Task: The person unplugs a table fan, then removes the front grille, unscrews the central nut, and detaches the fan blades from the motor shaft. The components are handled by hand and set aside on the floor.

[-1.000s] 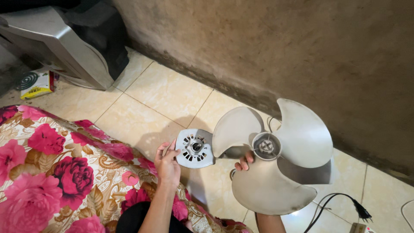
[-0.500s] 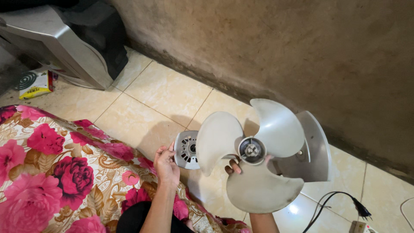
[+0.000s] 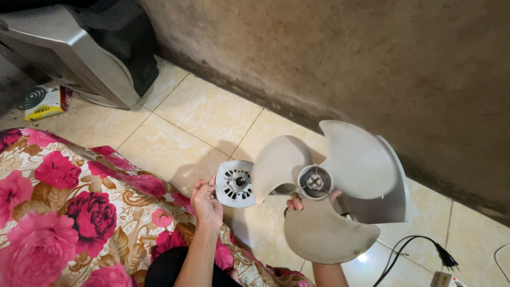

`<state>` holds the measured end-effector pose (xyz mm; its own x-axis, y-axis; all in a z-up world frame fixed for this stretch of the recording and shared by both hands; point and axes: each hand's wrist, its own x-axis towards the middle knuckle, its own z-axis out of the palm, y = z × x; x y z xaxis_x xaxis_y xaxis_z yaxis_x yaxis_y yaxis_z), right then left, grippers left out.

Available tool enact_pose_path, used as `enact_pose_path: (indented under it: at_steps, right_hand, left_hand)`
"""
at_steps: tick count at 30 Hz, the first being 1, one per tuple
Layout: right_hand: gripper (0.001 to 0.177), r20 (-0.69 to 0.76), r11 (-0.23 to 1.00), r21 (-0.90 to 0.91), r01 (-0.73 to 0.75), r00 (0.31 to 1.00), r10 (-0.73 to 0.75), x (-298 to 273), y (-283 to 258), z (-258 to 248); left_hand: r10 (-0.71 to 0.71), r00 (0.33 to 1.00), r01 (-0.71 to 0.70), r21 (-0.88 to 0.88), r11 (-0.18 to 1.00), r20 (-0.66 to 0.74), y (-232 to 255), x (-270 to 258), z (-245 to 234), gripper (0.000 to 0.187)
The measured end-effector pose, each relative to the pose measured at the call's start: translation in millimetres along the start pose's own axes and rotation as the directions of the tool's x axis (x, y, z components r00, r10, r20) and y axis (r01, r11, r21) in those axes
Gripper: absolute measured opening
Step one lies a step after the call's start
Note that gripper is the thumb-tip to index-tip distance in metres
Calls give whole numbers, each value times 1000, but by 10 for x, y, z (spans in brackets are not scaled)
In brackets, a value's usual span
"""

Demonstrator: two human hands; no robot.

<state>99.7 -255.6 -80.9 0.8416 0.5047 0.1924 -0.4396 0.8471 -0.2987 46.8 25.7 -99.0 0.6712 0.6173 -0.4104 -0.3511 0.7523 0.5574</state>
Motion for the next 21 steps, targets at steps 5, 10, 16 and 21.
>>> enact_pose_path:
  at_steps: [5, 10, 16, 21]
  right_hand:
    - [63, -356, 714, -700, -18, 876, -327, -228, -234, 165]
    - [47, 35, -26, -999, 25, 858, -513, 32, -395, 610]
    - [73, 44, -525, -829, -194, 913, -405, 59, -518, 1263]
    - [73, 21, -562, -793, -237, 910, -414, 16, -554, 1322]
  left_hand:
    - [12, 1000, -12, -2, 1000, 23, -4, 9, 6, 27]
    - [16, 1000, -16, -19, 1000, 18, -22, 12, -6, 22]
    - [7, 999, -3, -109, 994, 43, 21, -5, 17, 17]
    - [-28, 999, 27, -76, 997, -20, 69, -64, 83, 26]
